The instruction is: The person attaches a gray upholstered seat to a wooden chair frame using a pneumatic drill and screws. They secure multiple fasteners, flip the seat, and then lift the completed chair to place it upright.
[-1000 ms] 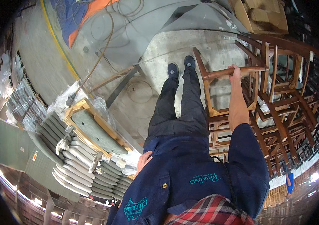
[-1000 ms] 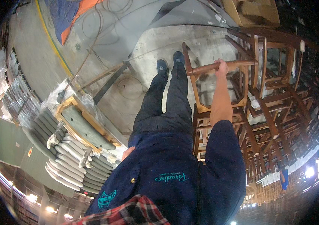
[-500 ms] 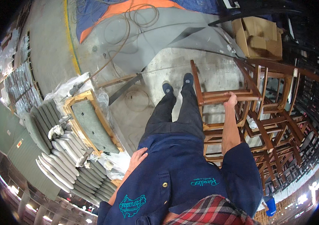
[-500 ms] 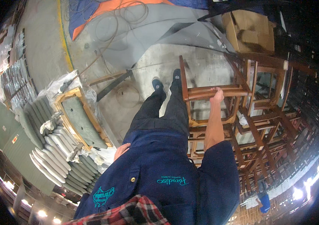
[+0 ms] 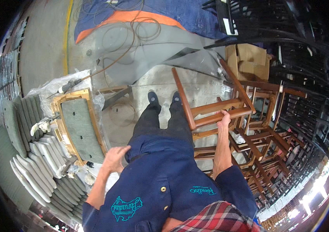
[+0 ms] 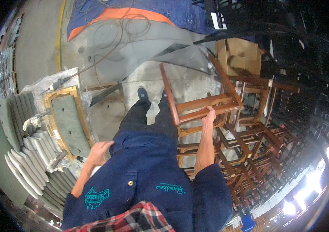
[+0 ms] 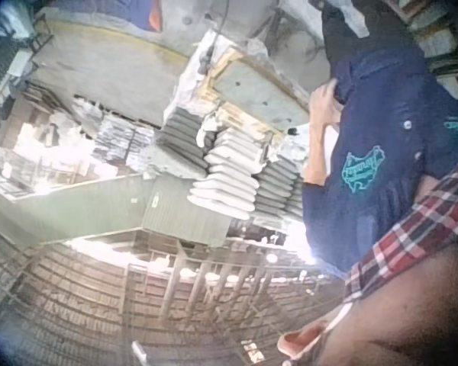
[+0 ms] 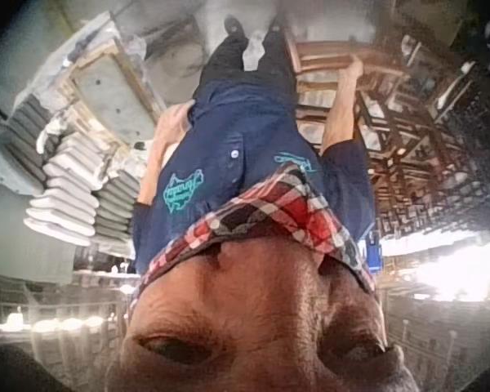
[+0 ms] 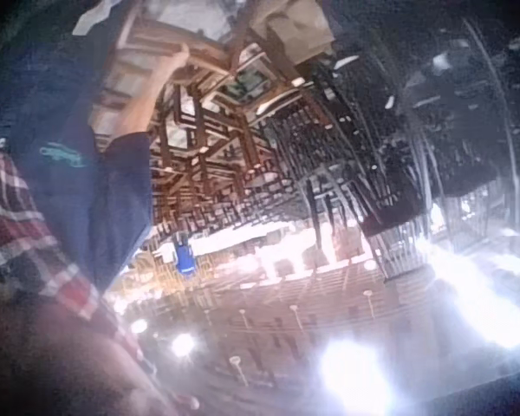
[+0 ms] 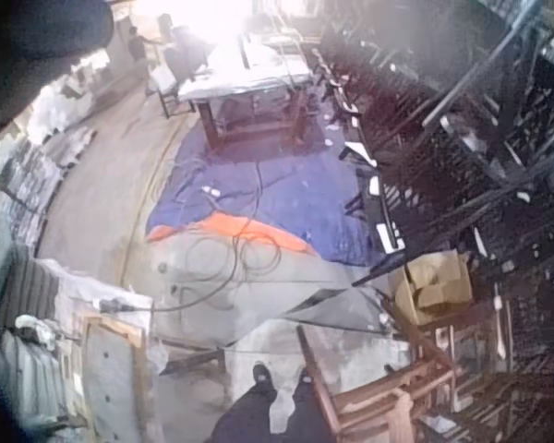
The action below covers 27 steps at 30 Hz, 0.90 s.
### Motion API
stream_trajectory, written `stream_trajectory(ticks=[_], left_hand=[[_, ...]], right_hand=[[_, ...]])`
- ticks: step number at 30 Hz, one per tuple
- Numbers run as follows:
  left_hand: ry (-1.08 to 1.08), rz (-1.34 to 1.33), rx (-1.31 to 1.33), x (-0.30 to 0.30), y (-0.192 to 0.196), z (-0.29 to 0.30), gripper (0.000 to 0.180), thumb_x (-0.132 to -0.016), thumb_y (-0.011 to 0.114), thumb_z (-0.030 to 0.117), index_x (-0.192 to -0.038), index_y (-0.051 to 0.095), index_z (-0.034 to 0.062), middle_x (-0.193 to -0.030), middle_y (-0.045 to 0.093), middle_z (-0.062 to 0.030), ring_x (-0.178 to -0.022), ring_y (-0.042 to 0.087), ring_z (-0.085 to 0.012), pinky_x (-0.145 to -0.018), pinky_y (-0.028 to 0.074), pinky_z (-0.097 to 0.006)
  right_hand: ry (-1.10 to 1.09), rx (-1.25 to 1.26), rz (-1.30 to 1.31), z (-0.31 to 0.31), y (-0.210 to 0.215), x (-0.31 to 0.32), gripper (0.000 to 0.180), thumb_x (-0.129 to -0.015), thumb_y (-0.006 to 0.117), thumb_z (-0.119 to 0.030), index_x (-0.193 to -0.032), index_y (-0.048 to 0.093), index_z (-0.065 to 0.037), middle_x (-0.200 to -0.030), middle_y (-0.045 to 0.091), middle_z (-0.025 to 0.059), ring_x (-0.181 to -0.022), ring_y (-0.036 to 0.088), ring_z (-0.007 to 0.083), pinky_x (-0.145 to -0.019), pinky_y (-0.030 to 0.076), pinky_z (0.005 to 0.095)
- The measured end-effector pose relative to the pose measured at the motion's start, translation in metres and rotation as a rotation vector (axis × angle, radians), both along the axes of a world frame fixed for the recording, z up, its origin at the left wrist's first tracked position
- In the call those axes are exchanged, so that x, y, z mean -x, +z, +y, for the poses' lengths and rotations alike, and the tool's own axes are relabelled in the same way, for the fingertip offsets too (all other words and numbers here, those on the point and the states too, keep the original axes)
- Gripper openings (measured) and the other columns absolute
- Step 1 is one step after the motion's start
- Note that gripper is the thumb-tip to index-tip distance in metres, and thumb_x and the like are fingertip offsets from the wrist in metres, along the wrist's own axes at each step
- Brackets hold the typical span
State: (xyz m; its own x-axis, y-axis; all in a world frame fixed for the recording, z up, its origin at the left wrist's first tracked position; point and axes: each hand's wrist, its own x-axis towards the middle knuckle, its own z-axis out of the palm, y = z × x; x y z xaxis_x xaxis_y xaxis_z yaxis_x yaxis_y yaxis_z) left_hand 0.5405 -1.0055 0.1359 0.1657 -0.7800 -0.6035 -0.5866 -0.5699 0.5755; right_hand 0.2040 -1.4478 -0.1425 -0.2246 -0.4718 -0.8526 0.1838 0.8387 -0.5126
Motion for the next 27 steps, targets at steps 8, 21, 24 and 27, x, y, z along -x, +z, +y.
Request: stream_trajectory(ticks=[8,21,24,27], left_hand=[[0.618,0.052,0.082,-0.087,-0.094,-0.014,0.071,-0.079,0.081,0.044,-0.133,0.059,0.0052,-0.127,0.065,-0.0167,-0.124,0.059,-0.0270,-0.104,0.047,-0.041],[1.989,1.520,0.598,-0.077,-0.204,-0.137,0.102,-0.072,0.069,0.080,-0.132,0.049,0.0002,-0.109,0.060,-0.0118,-0.099,0.062,-0.0230,-0.092,0.050,-0.039],[1.866,1.766,0.796,-0.081,-0.188,-0.143,0.081,-0.074,0.066,0.081,-0.103,0.065,0.0048,-0.082,0.066,-0.0024,-0.073,0.065,-0.0153,-0.078,0.055,-0.034],[1.836,1.875,0.984,-0.094,-0.137,-0.157,0.080,-0.073,0.066,0.082,-0.099,0.065,0.0061,-0.073,0.062,0.0023,-0.064,0.062,-0.0110,-0.073,0.055,-0.030]], right_hand=[[0.240,0.047,-0.166,0.006,0.110,-0.054,0.009,-0.088,0.061,-0.006,-0.092,0.055,-0.001,-0.078,0.060,0.0127,-0.069,0.060,0.0280,-0.067,0.053,0.0446],[0.697,0.167,-0.345,-0.018,0.315,-0.134,0.027,-0.085,0.062,-0.017,-0.104,0.060,0.002,-0.084,0.060,0.0109,-0.074,0.058,0.0264,-0.069,0.052,0.0412],[0.751,0.201,-0.370,-0.017,0.356,-0.144,0.032,-0.089,0.063,-0.018,-0.112,0.060,0.003,-0.087,0.061,0.0112,-0.076,0.059,0.0257,-0.070,0.054,0.0409],[0.808,0.296,-0.384,-0.026,0.382,-0.148,0.035,-0.091,0.062,-0.019,-0.117,0.059,0.005,-0.089,0.063,0.0122,-0.075,0.062,0.0243,-0.069,0.056,0.0387]])
